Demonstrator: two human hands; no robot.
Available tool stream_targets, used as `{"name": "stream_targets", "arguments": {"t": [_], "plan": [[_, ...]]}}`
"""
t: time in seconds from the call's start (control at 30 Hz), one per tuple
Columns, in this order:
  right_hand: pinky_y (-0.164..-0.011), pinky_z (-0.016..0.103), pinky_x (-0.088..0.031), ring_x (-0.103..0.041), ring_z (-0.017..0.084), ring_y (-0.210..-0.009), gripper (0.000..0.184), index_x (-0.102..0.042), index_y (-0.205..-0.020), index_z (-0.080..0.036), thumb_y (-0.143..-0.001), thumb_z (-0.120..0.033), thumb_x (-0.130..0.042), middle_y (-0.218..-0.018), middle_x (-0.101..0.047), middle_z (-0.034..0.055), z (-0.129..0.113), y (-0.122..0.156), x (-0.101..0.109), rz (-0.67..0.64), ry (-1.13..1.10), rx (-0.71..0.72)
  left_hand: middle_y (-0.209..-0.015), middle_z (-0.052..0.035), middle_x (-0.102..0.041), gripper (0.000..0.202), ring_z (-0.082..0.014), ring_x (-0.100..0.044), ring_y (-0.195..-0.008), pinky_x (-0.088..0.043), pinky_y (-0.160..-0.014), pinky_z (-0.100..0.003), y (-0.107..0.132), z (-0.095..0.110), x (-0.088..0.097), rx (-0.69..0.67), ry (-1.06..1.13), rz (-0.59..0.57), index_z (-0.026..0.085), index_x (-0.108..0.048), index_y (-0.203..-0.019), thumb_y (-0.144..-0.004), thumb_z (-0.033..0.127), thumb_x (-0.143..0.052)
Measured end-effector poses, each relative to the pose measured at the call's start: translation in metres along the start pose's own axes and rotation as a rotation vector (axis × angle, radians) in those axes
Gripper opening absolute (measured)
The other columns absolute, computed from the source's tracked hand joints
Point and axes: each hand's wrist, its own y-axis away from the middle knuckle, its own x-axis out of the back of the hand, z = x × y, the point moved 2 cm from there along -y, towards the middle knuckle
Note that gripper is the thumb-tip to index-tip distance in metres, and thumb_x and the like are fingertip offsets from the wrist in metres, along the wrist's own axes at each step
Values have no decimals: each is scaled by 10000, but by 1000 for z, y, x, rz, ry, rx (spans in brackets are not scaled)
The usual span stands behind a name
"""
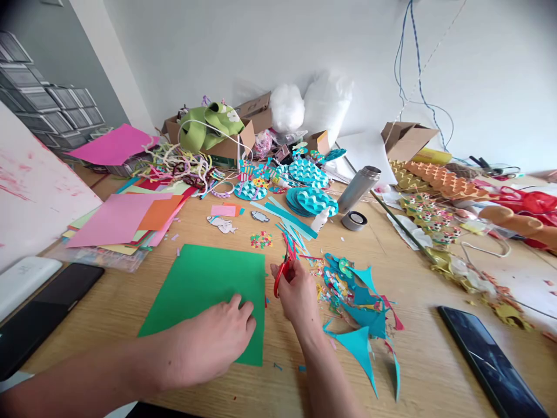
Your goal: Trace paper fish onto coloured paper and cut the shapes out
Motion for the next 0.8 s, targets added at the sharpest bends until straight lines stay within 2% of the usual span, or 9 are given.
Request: {"name": "stream_targets", "arguments": {"t": [0.13,0.27,0.3,0.37,0.43,0.5,0.53,0.67,0.8], "plan": [[-479,245,-405,-581,163,-517,404,-573,-751,-183,-769,-587,-582,-568,-630,33,-1,1,-2,2,6,-1,-859,-130,-586,154,-278,-576,-872,-466,-644,-362,2,7,-11,90,-13,18,118,-627,-925,-818,171,-530],[-478,245,-397,-578,165,-509,403,-563,-737,-188,-757,-590,-591,-561,-622,29,-1,1,-3,5,31,3,-842,-112,-591,138,-230,-569,-773,-428,-557,-313,2,4,-16,202,48,41,129,-613,-921,-824,111,-517],[-479,245,-394,-579,166,-512,397,-559,-734,-190,-759,-585,-591,-566,-623,29,-1,1,-3,0,35,4,-846,-113,-594,136,-225,-563,-765,-422,-555,-312,4,3,-17,196,62,50,128,-612,-921,-812,110,-533],[-479,246,-386,-579,169,-516,381,-552,-733,-193,-771,-570,-583,-577,-626,31,-2,1,-2,-12,44,6,-857,-112,-600,147,-244,-554,-817,-450,-655,-352,11,1,-16,93,91,70,132,-615,-922,-793,196,-589],[-473,247,-375,-572,168,-507,369,-546,-727,-194,-785,-558,-568,-579,-626,33,-4,1,-2,-18,57,10,-933,-140,-612,400,-289,-536,-922,-445,-800,-418,18,1,-16,20,125,72,115,-603,-1018,-735,393,-658],[-463,248,-360,-558,164,-485,374,-542,-716,-194,-795,-559,-552,-572,-625,34,-6,2,-2,-16,79,13,-1036,-176,-601,596,-326,-509,-1022,-413,-889,-459,22,3,-18,17,128,76,89,-554,-1143,-693,459,-679],[-458,248,-352,-553,161,-478,380,-541,-710,-193,-798,-563,-545,-572,-628,36,-6,2,-2,-16,90,19,-1059,-181,-594,591,-331,-505,-1047,-412,-893,-459,22,4,-19,39,115,79,81,-529,-1181,-717,419,-669],[-454,245,-343,-554,160,-485,395,-534,-697,-193,-804,-573,-532,-577,-632,41,-8,3,-3,-13,97,36,-989,-139,-592,296,-289,-555,-975,-470,-751,-384,19,7,-24,150,68,96,95,-534,-1142,-852,141,-496],[-458,243,-357,-556,158,-485,375,-536,-710,-192,-800,-556,-543,-571,-625,31,-6,2,-3,-10,88,25,-977,-97,-581,235,-224,-563,-910,-477,-746,-328,21,-3,-23,195,246,126,140,-555,-1033,-846,62,-435]]}}
